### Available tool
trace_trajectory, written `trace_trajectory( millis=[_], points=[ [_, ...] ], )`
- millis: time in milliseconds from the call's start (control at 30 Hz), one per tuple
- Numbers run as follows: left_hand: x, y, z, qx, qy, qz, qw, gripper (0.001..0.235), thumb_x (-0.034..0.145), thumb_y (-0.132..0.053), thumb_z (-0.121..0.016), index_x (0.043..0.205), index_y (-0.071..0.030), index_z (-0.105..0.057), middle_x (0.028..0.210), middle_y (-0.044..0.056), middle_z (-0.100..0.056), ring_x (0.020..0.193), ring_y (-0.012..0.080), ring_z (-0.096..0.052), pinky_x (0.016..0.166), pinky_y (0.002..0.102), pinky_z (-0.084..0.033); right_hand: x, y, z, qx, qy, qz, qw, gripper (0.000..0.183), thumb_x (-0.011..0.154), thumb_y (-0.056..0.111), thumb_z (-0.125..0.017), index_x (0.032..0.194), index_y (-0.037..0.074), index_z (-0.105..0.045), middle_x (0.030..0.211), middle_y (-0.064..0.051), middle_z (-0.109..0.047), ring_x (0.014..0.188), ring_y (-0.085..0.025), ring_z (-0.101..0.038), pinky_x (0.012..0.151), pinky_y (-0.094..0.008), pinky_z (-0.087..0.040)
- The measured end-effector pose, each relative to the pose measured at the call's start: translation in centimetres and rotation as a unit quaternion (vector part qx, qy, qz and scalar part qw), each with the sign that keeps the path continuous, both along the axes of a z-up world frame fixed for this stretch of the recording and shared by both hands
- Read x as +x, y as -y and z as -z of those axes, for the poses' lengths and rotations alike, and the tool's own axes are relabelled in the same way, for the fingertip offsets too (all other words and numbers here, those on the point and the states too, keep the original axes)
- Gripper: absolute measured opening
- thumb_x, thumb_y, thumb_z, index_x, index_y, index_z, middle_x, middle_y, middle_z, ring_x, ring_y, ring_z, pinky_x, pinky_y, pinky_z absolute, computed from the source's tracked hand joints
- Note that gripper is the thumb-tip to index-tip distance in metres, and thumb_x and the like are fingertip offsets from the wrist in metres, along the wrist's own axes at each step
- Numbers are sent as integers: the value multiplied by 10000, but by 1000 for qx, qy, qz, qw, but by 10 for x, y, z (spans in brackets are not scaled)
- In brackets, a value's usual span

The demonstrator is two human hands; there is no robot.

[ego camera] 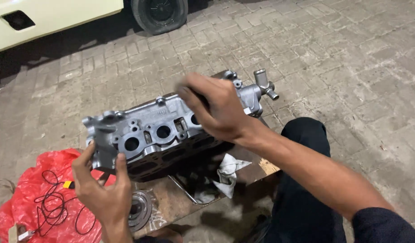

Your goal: The person scrubs the surface of a metallic engine cylinder head with a wire brush, then uses a screwdriver to scrape residue from the ports. They wipe the part with a cloth and continue scrubbing and scraping the surface.

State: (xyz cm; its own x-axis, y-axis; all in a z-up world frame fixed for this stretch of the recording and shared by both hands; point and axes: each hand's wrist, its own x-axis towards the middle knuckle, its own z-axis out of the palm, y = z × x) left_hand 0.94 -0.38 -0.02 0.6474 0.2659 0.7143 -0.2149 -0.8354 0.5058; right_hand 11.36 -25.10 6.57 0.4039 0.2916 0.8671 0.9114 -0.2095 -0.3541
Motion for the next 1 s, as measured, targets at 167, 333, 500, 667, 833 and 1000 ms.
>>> trace_trajectory(
  millis=[167,333,500,667,833,1000],
  points=[
    [-2,3,-3,-16,-5,13,1000,497,914,7,-785,1342,58,-539,1212,245,-645,991,349,-639,661,403,-509,-5,18,16,-8,-44,29,999,168,1049,119,-510,973,25,-627,703,-45,-609,510,-145,-461,488,-283,-388],
    [-4,6,-7,-1,16,15,1000,476,908,6,-765,1322,50,-533,1200,236,-624,1037,372,-625,938,466,-489,0,9,6,-56,-29,17,998,130,1010,44,-579,887,7,-593,677,-50,-565,511,-171,-449,523,-319,-394],
    [-1,6,-7,-32,5,25,999,521,890,58,-769,1353,78,-531,1269,268,-628,1050,362,-635,674,380,-562,26,-11,7,-69,-37,-35,996,252,1083,191,-474,936,62,-632,717,-55,-647,451,-115,-433,367,-242,-370],
    [-7,5,-6,0,9,20,1000,479,909,-12,-775,1318,46,-533,1187,217,-622,1008,334,-621,884,438,-501,18,29,18,-35,-139,-21,989,206,1077,92,-487,887,64,-563,672,-35,-529,482,-120,-403,386,-232,-331],
    [-3,4,-8,7,15,23,1000,487,899,-13,-768,1322,52,-535,1181,218,-614,1018,348,-613,941,461,-489,26,-4,-5,-64,-64,-47,995,224,1078,107,-482,881,59,-578,659,-46,-555,453,-120,-419,352,-225,-332],
    [-1,2,-7,8,8,20,1000,474,912,-14,-784,1309,68,-539,1190,229,-636,1016,354,-637,910,458,-505,33,26,29,-103,-139,-36,984,205,1065,113,-492,1021,7,-661,631,-69,-585,400,-122,-402,305,-243,-277]
  ],
)
